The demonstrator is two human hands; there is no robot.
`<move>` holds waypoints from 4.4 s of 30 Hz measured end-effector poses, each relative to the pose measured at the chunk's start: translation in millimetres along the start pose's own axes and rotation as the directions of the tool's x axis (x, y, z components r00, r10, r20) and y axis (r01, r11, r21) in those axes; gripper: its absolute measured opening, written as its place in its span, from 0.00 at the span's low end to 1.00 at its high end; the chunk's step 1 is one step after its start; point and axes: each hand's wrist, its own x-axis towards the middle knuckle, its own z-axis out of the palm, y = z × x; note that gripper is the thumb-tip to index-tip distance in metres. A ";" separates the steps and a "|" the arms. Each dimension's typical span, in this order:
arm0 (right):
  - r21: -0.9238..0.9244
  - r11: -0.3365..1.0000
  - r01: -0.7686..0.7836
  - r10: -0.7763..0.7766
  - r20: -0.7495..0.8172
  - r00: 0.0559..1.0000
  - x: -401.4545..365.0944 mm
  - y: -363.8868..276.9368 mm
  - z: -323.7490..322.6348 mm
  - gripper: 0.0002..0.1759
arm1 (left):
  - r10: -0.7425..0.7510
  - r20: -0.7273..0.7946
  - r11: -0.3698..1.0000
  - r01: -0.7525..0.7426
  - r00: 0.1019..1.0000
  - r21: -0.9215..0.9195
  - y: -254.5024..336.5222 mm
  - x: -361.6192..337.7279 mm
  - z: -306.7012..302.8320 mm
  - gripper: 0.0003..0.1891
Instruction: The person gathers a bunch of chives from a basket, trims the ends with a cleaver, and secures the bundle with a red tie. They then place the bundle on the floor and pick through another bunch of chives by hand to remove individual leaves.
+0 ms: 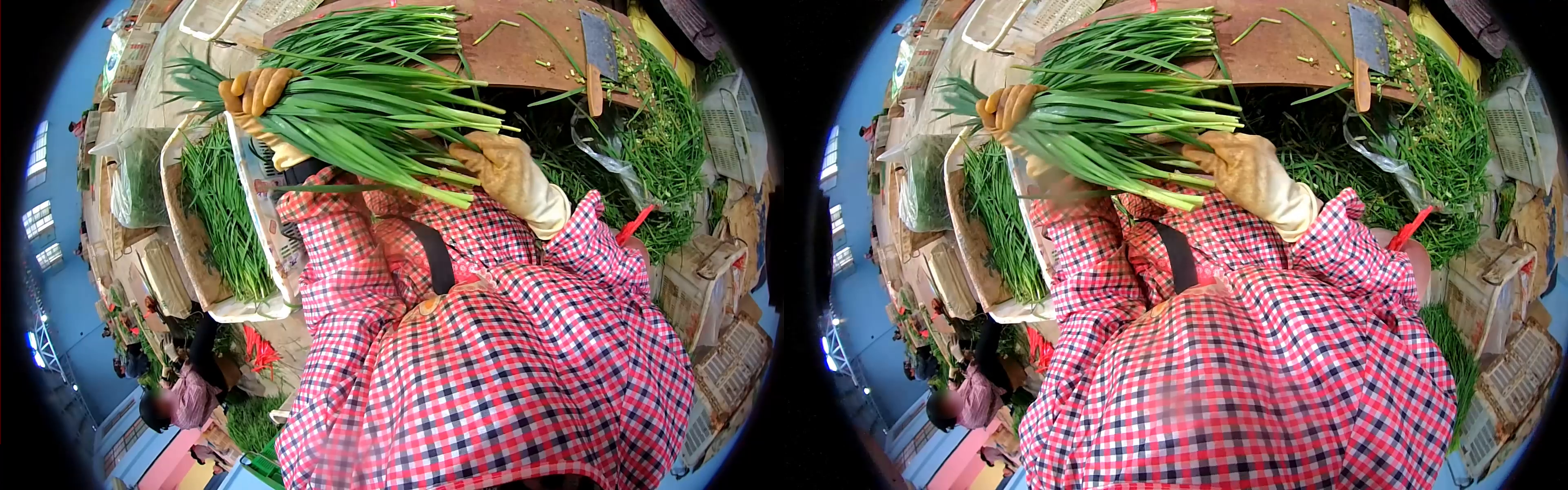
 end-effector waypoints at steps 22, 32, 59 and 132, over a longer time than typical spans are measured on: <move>-0.035 0.999 0.003 -0.008 -0.133 0.991 19.7 -10.2 26.3 0.11 | -0.118 0.552 0.993 0.086 0.825 0.084 30.5 24.0 -23.0 0.17; 0.171 0.918 -0.357 0.354 0.048 0.934 -3.1 44.3 -34.5 0.31 | -0.001 0.522 0.998 -0.033 0.853 0.056 36.6 10.0 8.0 0.16; 0.562 0.686 -0.461 0.353 0.297 0.887 52.4 54.2 -11.8 0.16 | 0.034 0.662 0.999 -0.006 0.749 -0.044 8.0 3.6 26.2 0.15; 0.726 0.654 -0.214 0.489 -0.190 0.851 38.7 10.4 1.5 0.15 | -0.007 0.224 0.985 -0.032 0.974 0.169 -2.0 -18.0 31.0 0.16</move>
